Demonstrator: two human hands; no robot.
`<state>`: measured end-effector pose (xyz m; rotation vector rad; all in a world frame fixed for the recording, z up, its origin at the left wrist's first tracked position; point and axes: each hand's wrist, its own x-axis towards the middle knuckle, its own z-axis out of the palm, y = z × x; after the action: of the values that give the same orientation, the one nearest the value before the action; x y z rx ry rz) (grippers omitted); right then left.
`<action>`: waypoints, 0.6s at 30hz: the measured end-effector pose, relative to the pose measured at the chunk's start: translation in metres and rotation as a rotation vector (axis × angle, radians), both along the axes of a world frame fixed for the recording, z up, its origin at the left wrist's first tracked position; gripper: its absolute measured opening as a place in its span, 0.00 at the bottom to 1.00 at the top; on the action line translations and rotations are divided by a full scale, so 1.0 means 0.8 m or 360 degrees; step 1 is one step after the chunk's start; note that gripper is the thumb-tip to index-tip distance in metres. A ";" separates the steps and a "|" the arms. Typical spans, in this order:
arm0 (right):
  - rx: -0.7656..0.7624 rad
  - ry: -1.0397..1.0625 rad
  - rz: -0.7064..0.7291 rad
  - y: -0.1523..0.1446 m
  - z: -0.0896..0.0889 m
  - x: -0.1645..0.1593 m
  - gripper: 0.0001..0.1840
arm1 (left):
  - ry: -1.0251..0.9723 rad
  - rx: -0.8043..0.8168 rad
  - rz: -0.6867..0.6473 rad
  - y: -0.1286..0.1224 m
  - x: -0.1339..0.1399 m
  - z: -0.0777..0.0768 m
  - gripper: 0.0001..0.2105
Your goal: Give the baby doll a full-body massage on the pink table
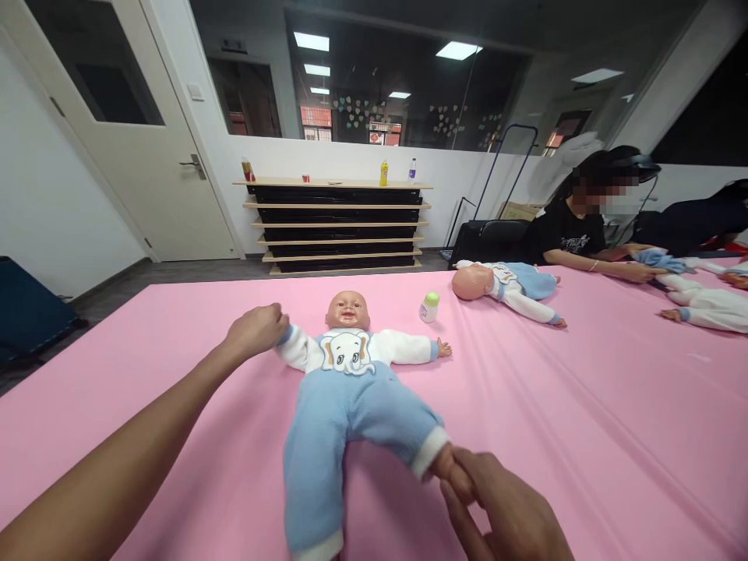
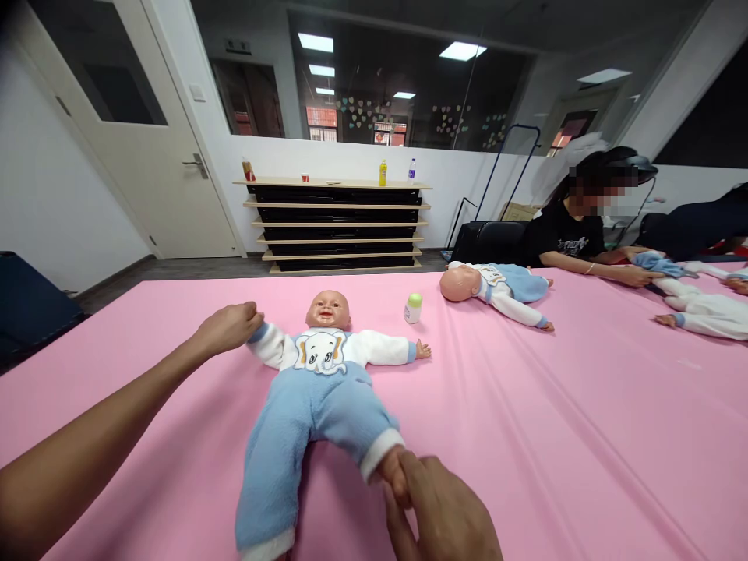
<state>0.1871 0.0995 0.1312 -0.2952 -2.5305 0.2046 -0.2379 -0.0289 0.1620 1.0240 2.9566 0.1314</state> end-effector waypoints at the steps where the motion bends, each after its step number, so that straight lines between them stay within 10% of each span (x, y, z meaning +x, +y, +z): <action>1: 0.0008 0.0040 0.0033 0.000 0.020 -0.014 0.10 | 0.0031 0.0011 -0.0051 0.015 0.011 0.012 0.19; 5: 0.0099 -0.0222 0.0061 -0.009 0.053 -0.097 0.07 | 0.0014 -0.0042 -0.0382 0.089 0.073 0.033 0.14; 10: 0.0077 -0.0505 0.0104 -0.026 0.013 -0.194 0.09 | -0.0155 -0.0226 -0.0645 0.152 0.136 0.002 0.13; 18: -0.0066 -0.0166 0.0134 -0.025 0.019 -0.125 0.05 | -0.0148 0.0001 -0.0378 0.081 0.040 0.024 0.13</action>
<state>0.0869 0.0795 0.1467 -0.2211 -2.6470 0.2813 -0.2056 0.0356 0.1809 1.3195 2.7267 0.1715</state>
